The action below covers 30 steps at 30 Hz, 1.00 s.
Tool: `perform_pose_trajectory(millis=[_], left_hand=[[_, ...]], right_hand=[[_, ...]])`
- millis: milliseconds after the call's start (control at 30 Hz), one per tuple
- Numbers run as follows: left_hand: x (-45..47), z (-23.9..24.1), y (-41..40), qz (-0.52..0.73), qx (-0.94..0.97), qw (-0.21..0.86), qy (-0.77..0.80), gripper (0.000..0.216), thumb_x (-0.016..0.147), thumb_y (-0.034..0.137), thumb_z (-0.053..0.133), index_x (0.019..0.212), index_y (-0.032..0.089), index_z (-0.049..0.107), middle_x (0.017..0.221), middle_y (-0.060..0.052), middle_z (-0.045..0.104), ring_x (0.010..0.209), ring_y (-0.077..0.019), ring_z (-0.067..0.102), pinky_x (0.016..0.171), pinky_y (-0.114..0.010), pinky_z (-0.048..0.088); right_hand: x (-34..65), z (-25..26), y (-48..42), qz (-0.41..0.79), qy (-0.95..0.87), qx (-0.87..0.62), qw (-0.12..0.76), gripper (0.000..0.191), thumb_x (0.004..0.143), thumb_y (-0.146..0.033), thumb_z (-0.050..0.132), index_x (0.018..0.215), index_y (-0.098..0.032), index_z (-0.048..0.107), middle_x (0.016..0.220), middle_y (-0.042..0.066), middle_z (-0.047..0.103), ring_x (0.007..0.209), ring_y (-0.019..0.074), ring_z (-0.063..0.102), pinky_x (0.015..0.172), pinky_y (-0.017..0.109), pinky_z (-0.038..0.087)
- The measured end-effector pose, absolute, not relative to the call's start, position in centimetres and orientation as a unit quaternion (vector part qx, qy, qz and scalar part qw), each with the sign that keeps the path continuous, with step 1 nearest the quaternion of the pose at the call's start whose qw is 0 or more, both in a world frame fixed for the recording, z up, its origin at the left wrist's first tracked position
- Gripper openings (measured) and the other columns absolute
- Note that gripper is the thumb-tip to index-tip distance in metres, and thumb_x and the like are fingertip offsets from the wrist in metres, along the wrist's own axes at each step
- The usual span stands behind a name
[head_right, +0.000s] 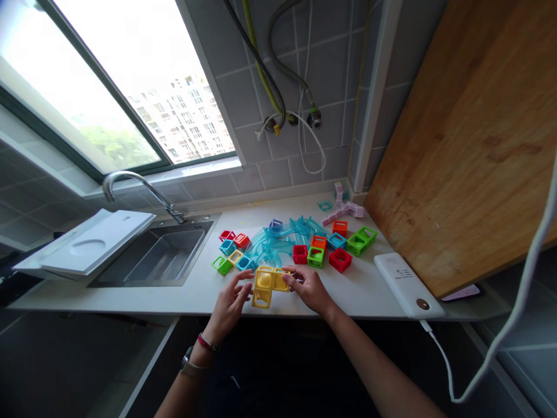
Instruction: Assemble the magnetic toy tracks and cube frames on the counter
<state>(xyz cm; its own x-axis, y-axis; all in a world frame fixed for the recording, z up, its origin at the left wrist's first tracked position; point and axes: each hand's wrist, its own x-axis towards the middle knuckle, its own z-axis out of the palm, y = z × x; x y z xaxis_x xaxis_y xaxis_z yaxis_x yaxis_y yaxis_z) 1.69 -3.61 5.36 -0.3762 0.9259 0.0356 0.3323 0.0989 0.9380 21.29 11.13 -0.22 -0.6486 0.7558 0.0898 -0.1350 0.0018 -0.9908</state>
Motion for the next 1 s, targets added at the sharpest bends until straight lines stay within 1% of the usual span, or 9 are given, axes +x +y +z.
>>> perform_pose_trajectory(millis=[100, 200, 267, 367, 433, 600, 733, 900, 1000], left_hand=[[-1.6, 7.3, -3.5, 0.391, 0.559, 0.174, 0.71, 0.031, 0.096, 0.04, 0.055, 0.122, 0.024, 0.063, 0.119, -0.01, 0.068, 0.085, -0.0189, 0.069, 0.071, -0.03, 0.057], [-5.6, 8.4, -1.8, 0.253, 0.651, 0.023, 0.715, 0.031, 0.09, 0.031, 0.064, 0.121, 0.027, 0.065, 0.121, -0.009, 0.067, 0.106, -0.0266, 0.064, 0.093, -0.042, 0.053], [-8.0, 8.3, -0.3, 0.162, 0.705, -0.018, 0.691, 0.041, 0.086, 0.025, 0.068, 0.126, 0.027, 0.064, 0.129, -0.009, 0.065, 0.117, -0.0307, 0.058, 0.101, -0.048, 0.047], [-10.4, 7.5, 1.7, 0.078, 0.76, -0.025, 0.645, 0.051, 0.082, 0.02, 0.072, 0.132, 0.028, 0.061, 0.135, -0.01, 0.062, 0.125, -0.0326, 0.053, 0.104, -0.05, 0.045], [-11.3, 7.1, 2.6, 0.053, 0.782, -0.024, 0.621, 0.05, 0.083, 0.022, 0.073, 0.131, 0.029, 0.062, 0.131, -0.01, 0.063, 0.124, -0.0318, 0.053, 0.103, -0.049, 0.045], [-11.9, 7.0, 3.4, 0.023, 0.808, -0.008, 0.588, 0.048, 0.087, 0.029, 0.07, 0.134, 0.032, 0.061, 0.121, -0.011, 0.06, 0.105, -0.0256, 0.061, 0.095, -0.043, 0.051], [-12.3, 7.0, 3.4, 0.013, 0.808, 0.007, 0.589, 0.049, 0.09, 0.028, 0.065, 0.138, 0.034, 0.057, 0.123, -0.011, 0.055, 0.103, -0.0237, 0.062, 0.091, -0.038, 0.054], [-13.1, 7.3, 3.3, 0.055, 0.792, -0.012, 0.608, 0.062, 0.088, 0.025, 0.067, 0.146, 0.035, 0.048, 0.124, -0.011, 0.057, 0.107, -0.0274, 0.061, 0.093, -0.044, 0.055], [-13.4, 7.8, 3.1, 0.077, 0.779, -0.03, 0.621, 0.049, 0.092, 0.031, 0.063, 0.141, 0.032, 0.055, 0.122, -0.012, 0.056, 0.1, -0.026, 0.063, 0.09, -0.044, 0.056]], right_hand=[[21.3, 0.1, 11.2, 0.68, -0.592, -0.262, 0.345, 0.049, 0.084, -0.053, 0.068, 0.115, -0.015, 0.072, 0.097, 0.01, 0.074, 0.077, 0.0199, 0.068, 0.062, 0.03, 0.057], [21.3, 0.3, 11.1, 0.676, -0.598, -0.265, 0.339, 0.048, 0.084, -0.053, 0.067, 0.113, -0.015, 0.073, 0.093, 0.009, 0.075, 0.075, 0.0199, 0.068, 0.062, 0.029, 0.056], [21.3, 0.2, 11.1, 0.666, -0.619, -0.26, 0.325, 0.047, 0.085, -0.053, 0.067, 0.111, -0.015, 0.074, 0.091, 0.009, 0.075, 0.075, 0.0204, 0.068, 0.063, 0.03, 0.056], [21.3, -0.2, 11.0, 0.653, -0.643, -0.255, 0.308, 0.047, 0.085, -0.053, 0.066, 0.111, -0.015, 0.074, 0.087, 0.008, 0.074, 0.076, 0.0214, 0.068, 0.066, 0.031, 0.056], [21.3, -0.5, 11.0, 0.646, -0.65, -0.256, 0.308, 0.047, 0.085, -0.053, 0.067, 0.111, -0.015, 0.074, 0.087, 0.008, 0.074, 0.077, 0.0221, 0.069, 0.067, 0.032, 0.056], [21.2, -0.6, 10.9, 0.645, -0.653, -0.251, 0.309, 0.046, 0.087, -0.052, 0.065, 0.114, -0.015, 0.073, 0.088, 0.009, 0.075, 0.076, 0.0219, 0.069, 0.068, 0.032, 0.056], [21.2, -0.4, 10.9, 0.643, -0.655, -0.251, 0.308, 0.046, 0.087, -0.051, 0.065, 0.114, -0.015, 0.073, 0.09, 0.009, 0.075, 0.078, 0.0219, 0.069, 0.069, 0.032, 0.056], [21.2, -0.1, 10.9, 0.644, -0.654, -0.255, 0.305, 0.046, 0.087, -0.053, 0.065, 0.111, -0.015, 0.074, 0.091, 0.009, 0.076, 0.077, 0.0217, 0.069, 0.069, 0.032, 0.056], [21.2, -0.1, 10.9, 0.645, -0.653, -0.253, 0.306, 0.045, 0.086, -0.053, 0.065, 0.112, -0.016, 0.074, 0.092, 0.009, 0.076, 0.078, 0.0222, 0.069, 0.069, 0.032, 0.056]])
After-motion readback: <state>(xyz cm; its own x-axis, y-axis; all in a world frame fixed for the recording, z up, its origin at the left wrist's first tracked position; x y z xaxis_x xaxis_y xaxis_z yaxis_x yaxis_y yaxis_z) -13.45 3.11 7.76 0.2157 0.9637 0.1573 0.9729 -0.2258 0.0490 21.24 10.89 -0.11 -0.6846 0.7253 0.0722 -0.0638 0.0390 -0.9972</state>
